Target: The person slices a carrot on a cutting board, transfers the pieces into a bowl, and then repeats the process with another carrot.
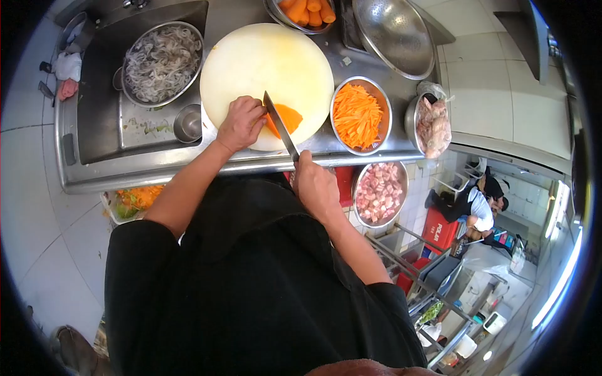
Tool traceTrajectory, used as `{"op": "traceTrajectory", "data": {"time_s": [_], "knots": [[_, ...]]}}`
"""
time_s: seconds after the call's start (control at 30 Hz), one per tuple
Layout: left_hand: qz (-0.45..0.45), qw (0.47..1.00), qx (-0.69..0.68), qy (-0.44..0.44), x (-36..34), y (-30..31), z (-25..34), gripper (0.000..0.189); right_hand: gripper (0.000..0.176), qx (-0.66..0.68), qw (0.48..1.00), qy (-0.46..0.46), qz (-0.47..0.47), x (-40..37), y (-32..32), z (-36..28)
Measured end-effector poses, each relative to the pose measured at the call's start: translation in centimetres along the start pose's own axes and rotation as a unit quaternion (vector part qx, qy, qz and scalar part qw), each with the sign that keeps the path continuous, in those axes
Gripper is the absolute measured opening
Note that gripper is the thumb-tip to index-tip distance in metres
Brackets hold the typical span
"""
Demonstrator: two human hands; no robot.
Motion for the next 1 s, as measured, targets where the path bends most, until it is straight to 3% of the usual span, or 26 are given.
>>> {"op": "traceTrajectory", "data": {"time_s": [0.1, 0.33, 0.8, 1.0], "knots": [[0.002, 1.0, -0.025, 0.006, -1.1, -1.1, 0.9, 0.028, 0.01, -0.008, 1.0, -0.011, -0.025, -1.5, -0.9, 0.8], [-0.009, 1.0, 0.005, 0.003, -0.2, -0.4, 0.1, 0.025, 0.011, 0.019, 0.999, 0.022, 0.022, 4.8, -4.7, 1.0], [0.0, 1.0, -0.025, -0.016, -0.2, 0.4, -0.2, 0.018, 0.01, 0.005, 0.999, 0.019, 0.041, 4.2, -2.9, 1.2], [-0.002, 1.0, 0.005, -0.013, 0.0, 0.5, 0.1, 0.02, 0.009, 0.003, 1.0, 0.005, 0.019, 0.4, 0.3, -0.2]]}}
Point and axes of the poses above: each hand's wrist, its own x-axis towards the middle knuckle, its own y-axis out of the back of the hand, z = x × y, the point moved 10 cm from there along x, towards the middle knuckle, and after that the axes turned 14 degrees about -z, right-handed, at the moved point
